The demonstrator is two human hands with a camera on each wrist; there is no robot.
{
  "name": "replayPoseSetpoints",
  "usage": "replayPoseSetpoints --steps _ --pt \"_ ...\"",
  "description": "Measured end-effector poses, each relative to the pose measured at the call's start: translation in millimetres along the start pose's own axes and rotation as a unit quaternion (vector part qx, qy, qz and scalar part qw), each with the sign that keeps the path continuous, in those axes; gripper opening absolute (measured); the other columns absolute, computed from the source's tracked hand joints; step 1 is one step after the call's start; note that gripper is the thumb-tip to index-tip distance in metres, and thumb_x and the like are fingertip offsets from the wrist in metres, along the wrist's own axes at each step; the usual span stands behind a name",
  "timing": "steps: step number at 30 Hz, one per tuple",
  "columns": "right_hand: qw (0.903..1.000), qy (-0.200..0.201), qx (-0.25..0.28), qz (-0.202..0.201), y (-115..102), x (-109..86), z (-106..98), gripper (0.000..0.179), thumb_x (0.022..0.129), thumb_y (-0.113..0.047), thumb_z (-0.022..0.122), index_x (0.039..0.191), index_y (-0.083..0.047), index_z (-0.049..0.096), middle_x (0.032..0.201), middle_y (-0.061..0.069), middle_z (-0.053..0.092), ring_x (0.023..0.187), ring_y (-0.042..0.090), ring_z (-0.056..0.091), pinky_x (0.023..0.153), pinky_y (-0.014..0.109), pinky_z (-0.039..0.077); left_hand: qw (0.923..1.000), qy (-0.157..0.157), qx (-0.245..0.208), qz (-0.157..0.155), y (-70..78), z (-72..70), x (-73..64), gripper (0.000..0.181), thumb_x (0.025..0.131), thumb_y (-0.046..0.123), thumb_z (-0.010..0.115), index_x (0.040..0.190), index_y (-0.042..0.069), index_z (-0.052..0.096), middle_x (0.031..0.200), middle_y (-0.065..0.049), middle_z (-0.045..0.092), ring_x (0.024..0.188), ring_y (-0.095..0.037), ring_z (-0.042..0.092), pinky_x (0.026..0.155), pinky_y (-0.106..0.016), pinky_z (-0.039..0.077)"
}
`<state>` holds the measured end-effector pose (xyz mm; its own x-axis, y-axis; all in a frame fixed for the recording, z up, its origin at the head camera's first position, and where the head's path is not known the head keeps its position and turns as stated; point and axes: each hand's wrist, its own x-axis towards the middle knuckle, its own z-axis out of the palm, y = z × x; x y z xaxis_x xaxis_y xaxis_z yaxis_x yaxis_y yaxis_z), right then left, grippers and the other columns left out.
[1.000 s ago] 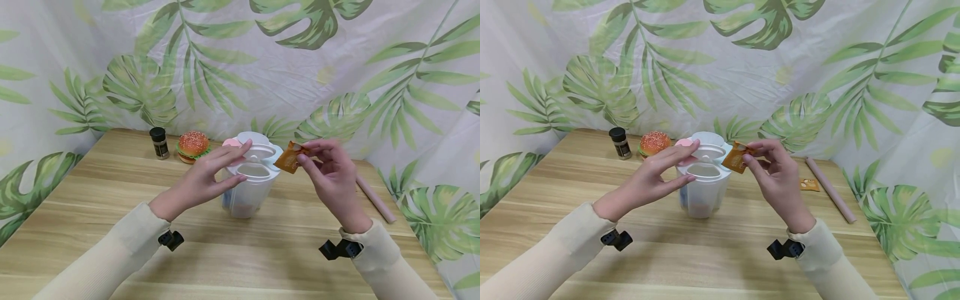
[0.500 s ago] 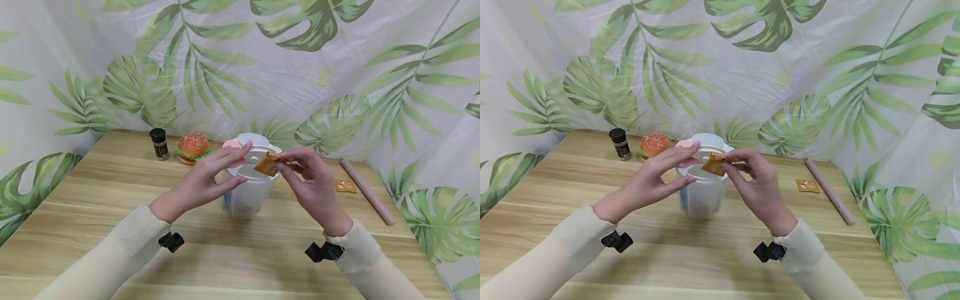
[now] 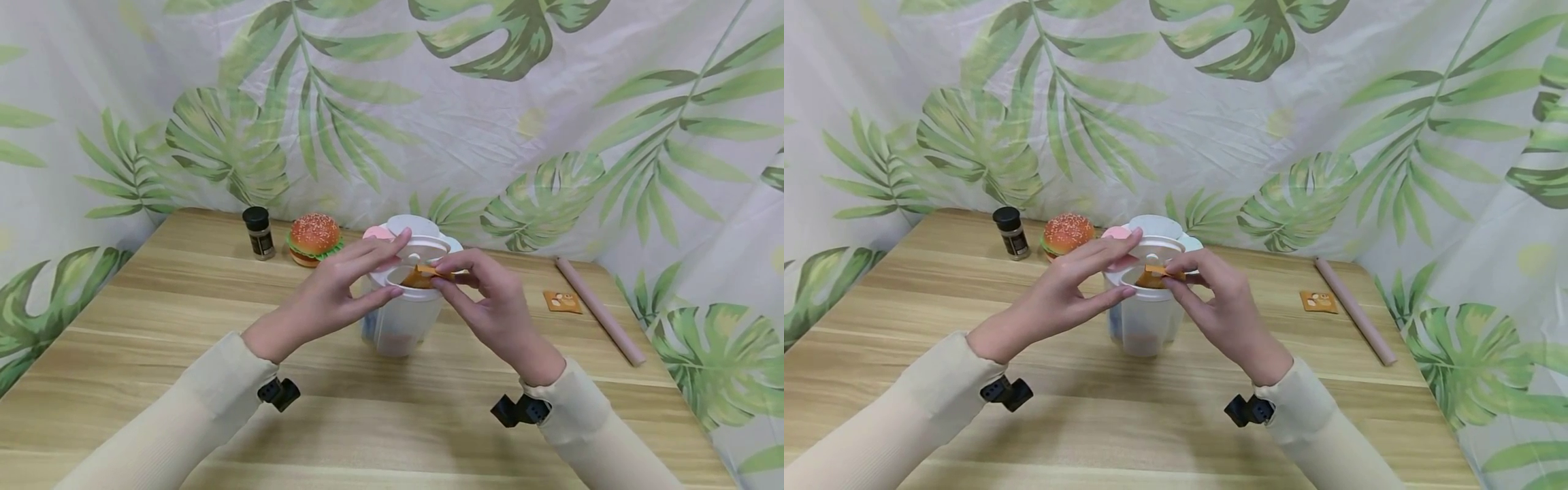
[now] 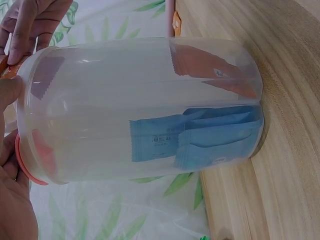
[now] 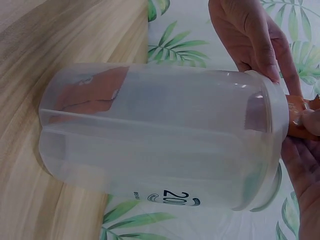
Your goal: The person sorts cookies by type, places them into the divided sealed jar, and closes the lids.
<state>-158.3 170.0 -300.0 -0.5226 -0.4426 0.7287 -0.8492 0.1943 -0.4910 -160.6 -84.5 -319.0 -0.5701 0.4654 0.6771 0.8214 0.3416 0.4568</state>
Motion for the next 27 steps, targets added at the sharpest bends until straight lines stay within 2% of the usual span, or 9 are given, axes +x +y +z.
replayPoseSetpoints --steps 6,12,17,24,27 --pt "0.9993 -0.027 -0.023 0.007 1.7 0.2 -2.2 0.023 0.083 0.018 0.077 0.098 0.001 0.073 0.106 0.015 0.072 0.099 0.022 0.073 0.089 0.021 0.062 1.0 -0.002 0.005 -0.002 0.3 -0.1 0.2 0.073 0.093 0.013 0.081 0.158 0.011 0.048 0.14 -0.009 0.067 0.124 -0.021 0.066 0.107 -0.039 0.055" --pt "0.9977 -0.049 -0.046 0.008 1.7 0.5 -3.9 0.019 0.084 0.014 0.078 0.097 -0.001 0.078 0.11 0.015 0.071 0.096 0.023 0.072 0.089 0.016 0.06 1.0 -0.002 0.004 -0.001 -1.2 -0.3 -0.1 0.074 0.093 0.013 0.081 0.158 0.011 0.047 0.139 -0.009 0.067 0.123 -0.02 0.066 0.107 -0.039 0.055" --pt "0.9955 -0.063 -0.07 0.01 0.8 0.9 -5.8 0.017 0.087 0.009 0.078 0.098 -0.003 0.08 0.112 0.013 0.071 0.101 0.024 0.07 0.09 0.012 0.055 1.0 -0.001 0.003 -0.004 -1.3 -0.3 -0.3 0.073 0.093 0.014 0.081 0.158 0.012 0.048 0.138 -0.008 0.067 0.123 -0.019 0.066 0.107 -0.038 0.055" --pt "0.9938 -0.079 -0.079 0.004 1.4 -0.3 -7.4 0.006 0.095 -0.002 0.074 0.096 -0.004 0.079 0.116 0.013 0.07 0.106 0.025 0.07 0.091 0.013 0.054 1.0 0.001 0.006 -0.001 0.0 -0.4 0.5 0.073 0.093 0.013 0.081 0.157 0.011 0.048 0.138 -0.009 0.068 0.124 -0.02 0.065 0.109 -0.039 0.053" --pt "0.9935 -0.082 -0.078 -0.001 2.3 -0.7 -7.1 0.006 0.096 -0.002 0.074 0.096 -0.004 0.079 0.116 0.013 0.069 0.107 0.025 0.07 0.091 0.014 0.055 1.0 0.002 0.005 0.001 0.2 -0.3 0.9 0.072 0.093 0.012 0.081 0.157 0.01 0.048 0.137 -0.009 0.068 0.124 -0.021 0.066 0.11 -0.04 0.053"
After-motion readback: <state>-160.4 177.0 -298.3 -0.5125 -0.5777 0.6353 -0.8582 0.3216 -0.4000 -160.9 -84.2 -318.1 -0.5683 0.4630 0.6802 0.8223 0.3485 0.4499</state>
